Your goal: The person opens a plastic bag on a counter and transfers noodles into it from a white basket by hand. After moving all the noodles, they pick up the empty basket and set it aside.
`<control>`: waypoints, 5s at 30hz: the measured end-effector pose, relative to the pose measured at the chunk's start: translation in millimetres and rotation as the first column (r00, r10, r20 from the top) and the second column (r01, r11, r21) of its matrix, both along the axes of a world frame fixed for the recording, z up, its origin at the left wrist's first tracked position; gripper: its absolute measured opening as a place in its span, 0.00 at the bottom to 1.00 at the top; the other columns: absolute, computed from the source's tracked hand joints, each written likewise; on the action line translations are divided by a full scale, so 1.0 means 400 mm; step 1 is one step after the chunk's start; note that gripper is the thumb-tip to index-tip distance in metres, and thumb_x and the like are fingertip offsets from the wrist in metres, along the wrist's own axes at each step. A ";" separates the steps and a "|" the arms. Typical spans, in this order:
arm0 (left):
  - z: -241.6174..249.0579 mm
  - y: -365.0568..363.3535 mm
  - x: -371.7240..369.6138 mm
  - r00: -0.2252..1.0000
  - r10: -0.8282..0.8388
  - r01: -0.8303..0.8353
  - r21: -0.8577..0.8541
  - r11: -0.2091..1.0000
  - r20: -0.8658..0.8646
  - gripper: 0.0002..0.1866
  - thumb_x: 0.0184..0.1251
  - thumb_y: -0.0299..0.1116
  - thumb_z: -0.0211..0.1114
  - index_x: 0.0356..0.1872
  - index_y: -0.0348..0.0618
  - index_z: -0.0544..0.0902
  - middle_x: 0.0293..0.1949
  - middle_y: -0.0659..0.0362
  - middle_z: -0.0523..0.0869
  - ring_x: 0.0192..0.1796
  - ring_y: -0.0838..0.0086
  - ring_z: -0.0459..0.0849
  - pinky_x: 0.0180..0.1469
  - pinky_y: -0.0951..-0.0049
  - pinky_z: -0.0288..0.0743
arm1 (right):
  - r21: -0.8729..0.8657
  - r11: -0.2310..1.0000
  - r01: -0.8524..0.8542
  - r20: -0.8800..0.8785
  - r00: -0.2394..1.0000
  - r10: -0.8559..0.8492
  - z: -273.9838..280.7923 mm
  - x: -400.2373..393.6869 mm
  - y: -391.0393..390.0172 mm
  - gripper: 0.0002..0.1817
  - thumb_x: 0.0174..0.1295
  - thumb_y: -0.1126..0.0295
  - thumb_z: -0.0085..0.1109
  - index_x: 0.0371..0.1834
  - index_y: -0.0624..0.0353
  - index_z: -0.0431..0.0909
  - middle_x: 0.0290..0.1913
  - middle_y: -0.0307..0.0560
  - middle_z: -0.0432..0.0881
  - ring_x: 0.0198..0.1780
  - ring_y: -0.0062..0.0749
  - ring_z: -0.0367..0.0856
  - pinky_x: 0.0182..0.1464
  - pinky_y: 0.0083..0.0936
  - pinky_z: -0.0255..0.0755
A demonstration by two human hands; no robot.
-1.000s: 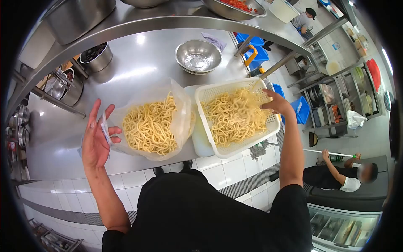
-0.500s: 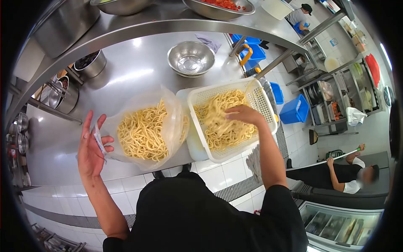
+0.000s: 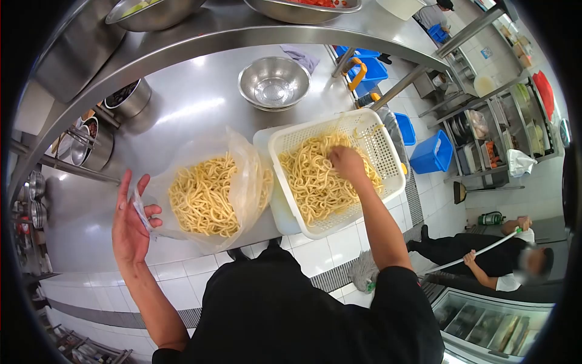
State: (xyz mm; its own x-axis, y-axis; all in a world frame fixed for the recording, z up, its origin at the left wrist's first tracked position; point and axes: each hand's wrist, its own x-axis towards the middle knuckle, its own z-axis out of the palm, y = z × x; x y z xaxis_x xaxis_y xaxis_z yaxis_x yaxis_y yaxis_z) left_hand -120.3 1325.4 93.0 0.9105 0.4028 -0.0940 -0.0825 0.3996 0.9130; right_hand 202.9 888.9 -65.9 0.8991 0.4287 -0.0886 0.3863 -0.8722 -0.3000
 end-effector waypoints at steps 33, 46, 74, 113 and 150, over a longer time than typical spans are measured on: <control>0.010 -0.004 -0.014 1.000 -0.009 0.009 -0.005 1.000 -0.006 0.40 0.78 0.47 0.58 0.83 0.47 0.51 0.76 0.41 0.63 0.43 0.68 0.89 0.42 0.72 0.87 | 0.882 0.398 0.251 -0.113 0.934 -0.339 0.471 0.112 -0.188 0.12 0.69 0.71 0.58 0.48 0.68 0.84 0.39 0.46 0.88 0.32 0.25 0.86 0.38 0.22 0.82; 0.023 -0.032 0.039 1.000 -0.001 0.002 0.036 0.999 -0.029 0.40 0.78 0.47 0.57 0.83 0.47 0.51 0.76 0.43 0.62 0.44 0.69 0.87 0.41 0.74 0.86 | 0.169 0.983 0.067 0.396 0.909 -0.130 0.066 0.285 -0.345 0.31 0.57 0.61 0.71 0.67 0.48 0.79 0.49 0.59 0.88 0.53 0.55 0.86 0.57 0.43 0.77; 0.013 -0.014 0.015 0.999 0.041 -0.040 0.053 0.998 -0.034 0.41 0.78 0.48 0.57 0.83 0.46 0.49 0.77 0.41 0.61 0.45 0.70 0.87 0.42 0.74 0.86 | -0.079 0.992 0.099 -0.322 0.939 -0.120 0.030 -0.059 -0.181 0.64 0.39 0.50 0.81 0.83 0.47 0.54 0.77 0.74 0.59 0.73 0.67 0.68 0.73 0.43 0.66; 0.038 0.002 0.013 0.992 -0.105 0.108 -0.043 0.993 0.071 0.41 0.76 0.47 0.60 0.83 0.49 0.51 0.75 0.39 0.65 0.43 0.64 0.91 0.33 0.75 0.84 | 0.940 0.257 0.223 -0.302 0.895 0.329 0.713 0.040 -0.093 0.33 0.59 0.71 0.62 0.70 0.65 0.69 0.59 0.55 0.83 0.56 0.43 0.87 0.58 0.41 0.85; 0.039 0.069 -0.098 0.995 -0.031 0.036 -0.045 0.998 0.099 0.43 0.77 0.65 0.50 0.84 0.62 0.45 0.74 0.36 0.65 0.39 0.60 0.92 0.25 0.78 0.80 | 0.310 0.926 -0.215 -0.396 0.856 0.332 0.059 -0.295 0.578 0.43 0.52 0.65 0.73 0.73 0.63 0.68 0.62 0.64 0.81 0.65 0.51 0.78 0.67 0.35 0.71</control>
State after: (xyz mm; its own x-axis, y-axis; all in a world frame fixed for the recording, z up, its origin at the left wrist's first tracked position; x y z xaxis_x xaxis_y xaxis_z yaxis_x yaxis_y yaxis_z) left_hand -159.6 1353.1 108.6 0.9291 0.3692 -0.0213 -0.1567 0.4453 0.8816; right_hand 85.0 1120.1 -42.5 0.6360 0.7111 -0.2998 0.3776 -0.6256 -0.6826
